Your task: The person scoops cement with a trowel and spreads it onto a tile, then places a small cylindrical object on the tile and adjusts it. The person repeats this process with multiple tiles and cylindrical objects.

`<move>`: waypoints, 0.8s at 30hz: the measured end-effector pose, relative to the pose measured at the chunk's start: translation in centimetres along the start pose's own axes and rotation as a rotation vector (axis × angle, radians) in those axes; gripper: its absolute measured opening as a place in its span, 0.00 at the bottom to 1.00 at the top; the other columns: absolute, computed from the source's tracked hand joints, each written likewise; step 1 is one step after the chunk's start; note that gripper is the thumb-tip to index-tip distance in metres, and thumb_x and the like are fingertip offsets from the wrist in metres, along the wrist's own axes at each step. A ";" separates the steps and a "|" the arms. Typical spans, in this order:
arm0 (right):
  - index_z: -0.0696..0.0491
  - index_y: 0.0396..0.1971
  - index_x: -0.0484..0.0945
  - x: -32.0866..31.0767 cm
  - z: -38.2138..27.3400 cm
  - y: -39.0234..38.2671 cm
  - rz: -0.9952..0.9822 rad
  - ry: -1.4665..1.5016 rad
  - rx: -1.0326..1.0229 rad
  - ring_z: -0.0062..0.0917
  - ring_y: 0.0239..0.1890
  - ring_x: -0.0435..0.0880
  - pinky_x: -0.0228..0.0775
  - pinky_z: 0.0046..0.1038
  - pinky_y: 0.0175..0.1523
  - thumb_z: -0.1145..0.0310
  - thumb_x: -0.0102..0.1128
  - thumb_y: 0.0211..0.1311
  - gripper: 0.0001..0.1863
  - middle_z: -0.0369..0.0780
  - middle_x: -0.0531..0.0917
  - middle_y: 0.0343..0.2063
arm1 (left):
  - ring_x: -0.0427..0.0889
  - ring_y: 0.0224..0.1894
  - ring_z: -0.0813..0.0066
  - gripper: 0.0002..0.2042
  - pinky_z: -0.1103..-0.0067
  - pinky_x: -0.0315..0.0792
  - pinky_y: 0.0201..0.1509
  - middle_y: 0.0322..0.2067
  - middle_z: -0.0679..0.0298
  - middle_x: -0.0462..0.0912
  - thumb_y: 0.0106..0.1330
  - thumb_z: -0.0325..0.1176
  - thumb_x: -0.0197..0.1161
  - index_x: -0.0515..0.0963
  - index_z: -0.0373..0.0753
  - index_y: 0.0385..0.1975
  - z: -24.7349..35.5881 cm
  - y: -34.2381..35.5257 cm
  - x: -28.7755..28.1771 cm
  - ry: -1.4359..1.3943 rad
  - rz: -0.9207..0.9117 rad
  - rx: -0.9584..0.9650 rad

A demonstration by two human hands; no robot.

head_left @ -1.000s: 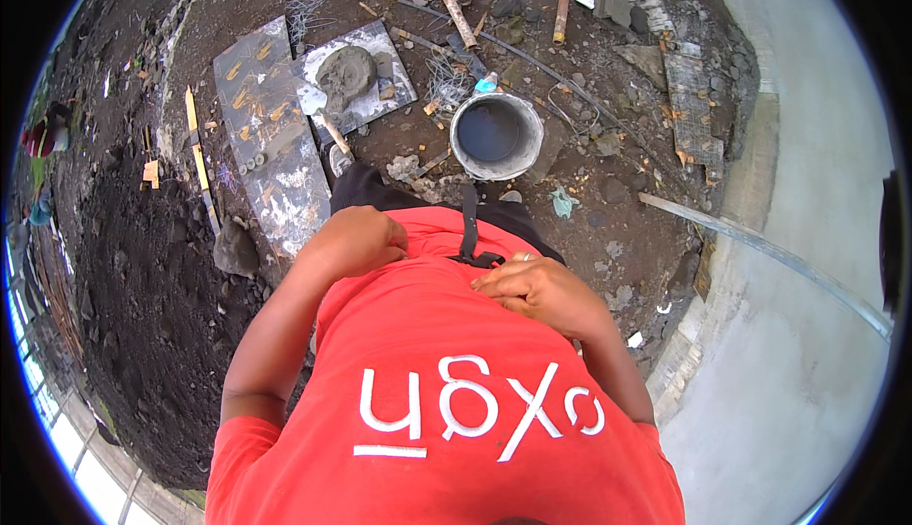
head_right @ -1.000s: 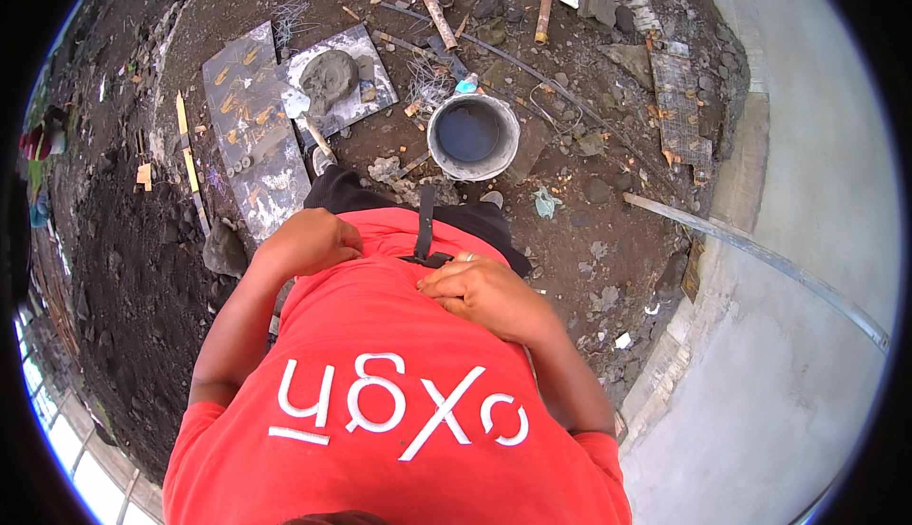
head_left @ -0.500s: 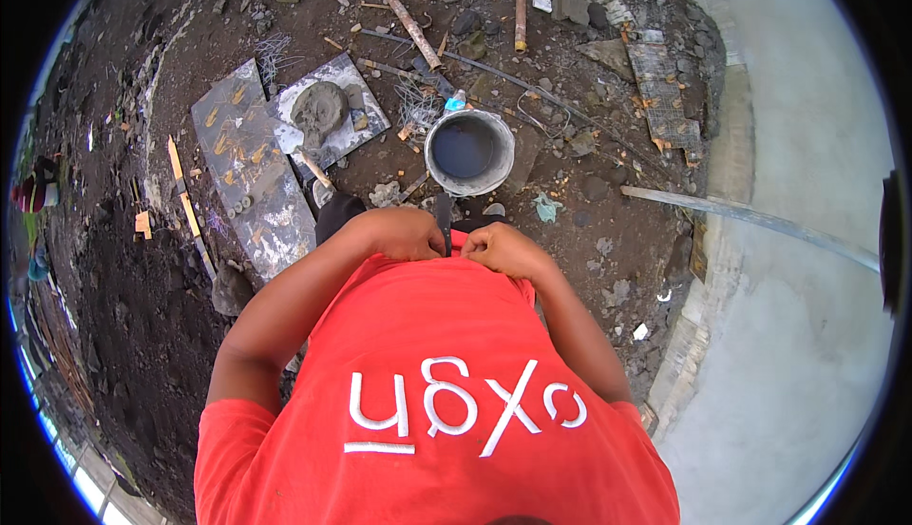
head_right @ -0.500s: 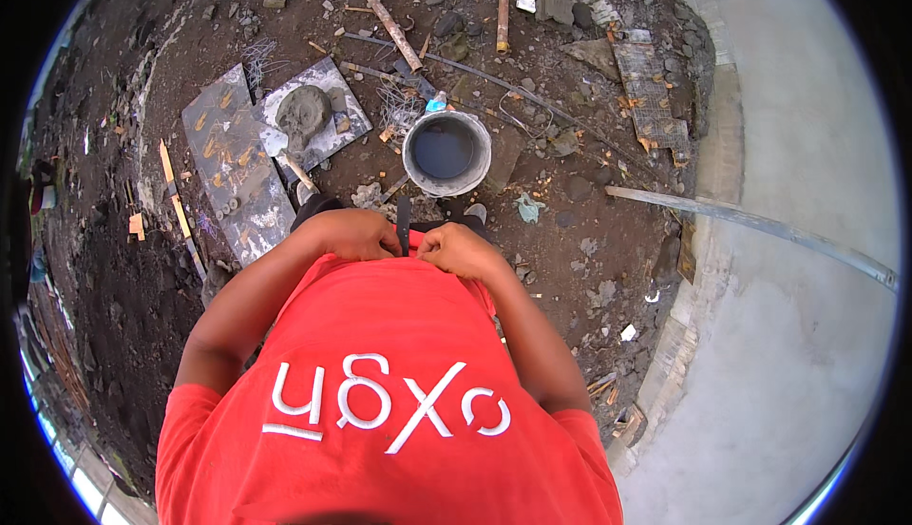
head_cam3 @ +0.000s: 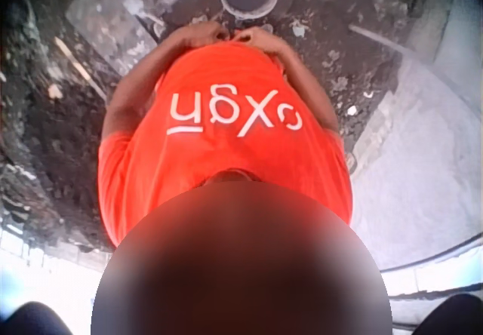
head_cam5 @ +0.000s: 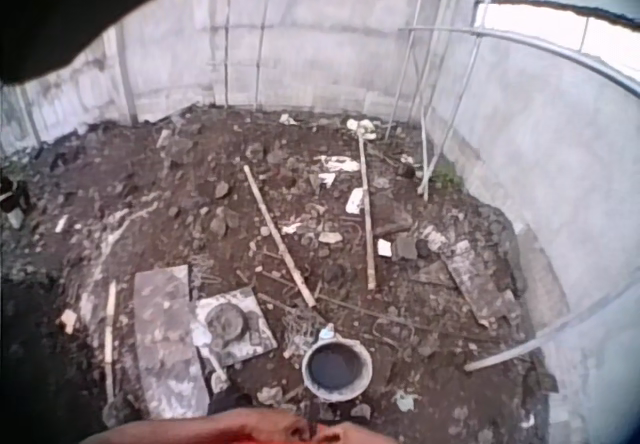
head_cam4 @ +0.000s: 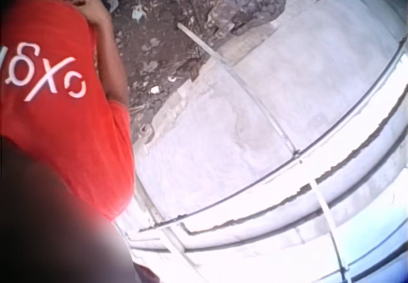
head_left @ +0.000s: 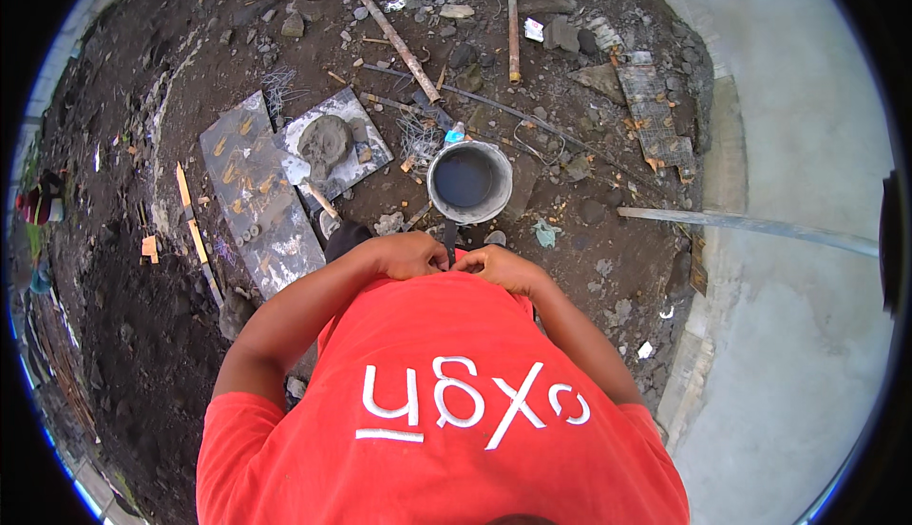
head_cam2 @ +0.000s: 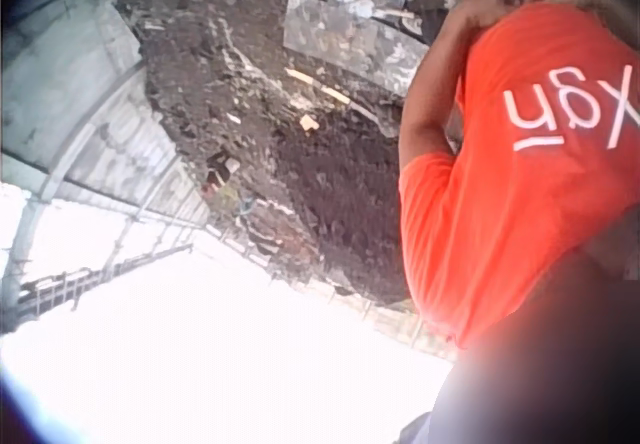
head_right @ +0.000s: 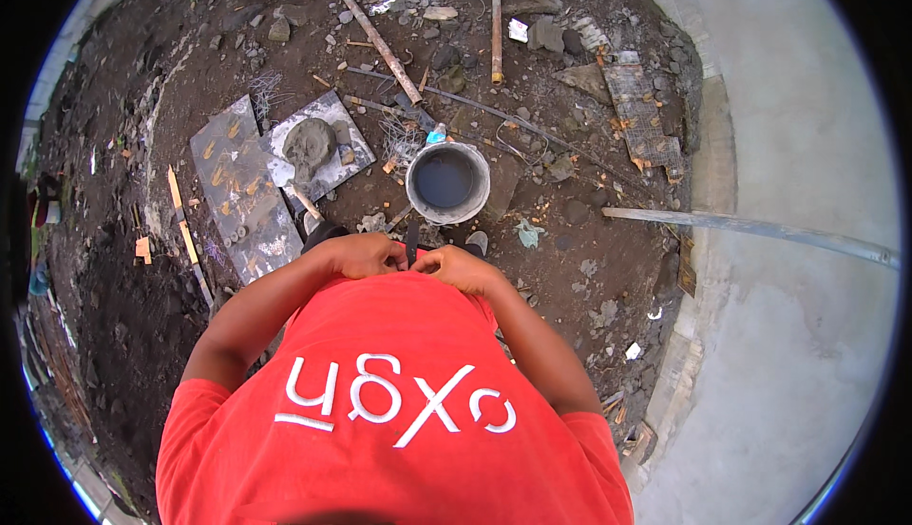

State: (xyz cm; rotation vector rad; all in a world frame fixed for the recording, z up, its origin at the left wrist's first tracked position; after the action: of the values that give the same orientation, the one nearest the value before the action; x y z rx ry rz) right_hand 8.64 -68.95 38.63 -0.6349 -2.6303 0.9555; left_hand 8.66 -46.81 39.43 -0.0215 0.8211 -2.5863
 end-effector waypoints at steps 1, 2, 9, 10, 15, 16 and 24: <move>0.60 0.47 0.86 0.2 0.1 0.1 0.022 -0.025 -0.024 0.19 0.41 0.85 0.78 0.27 0.51 0.64 0.73 0.58 0.19 0.39 0.90 0.40 | 0.86 0.37 0.70 0.19 0.72 0.78 0.42 0.35 0.55 0.89 0.64 0.45 0.68 0.84 0.33 0.44 -0.1 0.1 0.1 0.021 0.008 0.008; 0.60 0.46 0.86 0.4 0.2 0.2 0.042 -0.051 -0.051 0.18 0.40 0.85 0.78 0.26 0.50 0.64 0.73 0.58 0.19 0.39 0.90 0.38 | 0.86 0.37 0.70 0.19 0.72 0.78 0.42 0.36 0.56 0.89 0.64 0.45 0.68 0.84 0.34 0.44 -0.2 0.2 0.1 0.023 0.010 0.013; 0.60 0.47 0.86 0.8 1.1 0.4 0.068 -0.027 -0.056 0.19 0.41 0.85 0.78 0.28 0.50 0.63 0.73 0.59 0.20 0.40 0.90 0.39 | 0.87 0.39 0.66 0.23 0.70 0.78 0.44 0.36 0.55 0.89 0.64 0.50 0.68 0.84 0.34 0.44 -0.2 -0.2 0.5 0.061 0.047 -0.026; 0.60 0.47 0.86 0.9 1.3 0.4 0.069 0.002 -0.047 0.19 0.41 0.85 0.78 0.28 0.50 0.63 0.73 0.59 0.20 0.40 0.90 0.39 | 0.87 0.39 0.65 0.24 0.69 0.78 0.45 0.36 0.55 0.89 0.64 0.51 0.68 0.83 0.34 0.45 -0.2 -0.3 0.5 0.067 0.052 -0.048; 0.61 0.46 0.86 1.5 1.5 -0.2 0.130 -0.016 -0.107 0.19 0.41 0.85 0.78 0.28 0.49 0.62 0.73 0.58 0.20 0.42 0.90 0.40 | 0.87 0.40 0.61 0.24 0.69 0.78 0.46 0.38 0.53 0.89 0.63 0.51 0.68 0.84 0.34 0.45 -0.3 0.2 0.2 0.090 0.021 -0.003; 0.62 0.45 0.86 1.4 1.5 -0.4 0.111 0.029 -0.120 0.19 0.40 0.85 0.78 0.28 0.48 0.62 0.73 0.58 0.20 0.42 0.90 0.40 | 0.87 0.41 0.61 0.24 0.69 0.78 0.47 0.38 0.53 0.89 0.63 0.51 0.68 0.85 0.35 0.46 -0.4 0.5 0.0 0.096 -0.003 0.001; 0.60 0.36 0.87 0.9 2.6 0.1 0.186 0.015 -0.023 0.17 0.33 0.82 0.75 0.27 0.37 0.62 0.77 0.53 0.17 0.37 0.88 0.31 | 0.87 0.44 0.67 0.24 0.70 0.78 0.49 0.43 0.55 0.90 0.64 0.49 0.69 0.85 0.36 0.51 -0.6 1.7 -0.7 0.131 -0.126 0.051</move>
State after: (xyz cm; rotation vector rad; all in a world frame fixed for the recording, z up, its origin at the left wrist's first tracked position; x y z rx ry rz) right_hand 6.92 -69.82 36.73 -0.9013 -2.6080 0.9676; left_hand 9.84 -47.42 38.08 0.1167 0.8231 -2.7501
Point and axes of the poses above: each hand's wrist, its own y-axis towards the middle knuckle, its own x-axis out of the palm, z = x × y, the point moved 2 cm from there along y, towards the middle knuckle
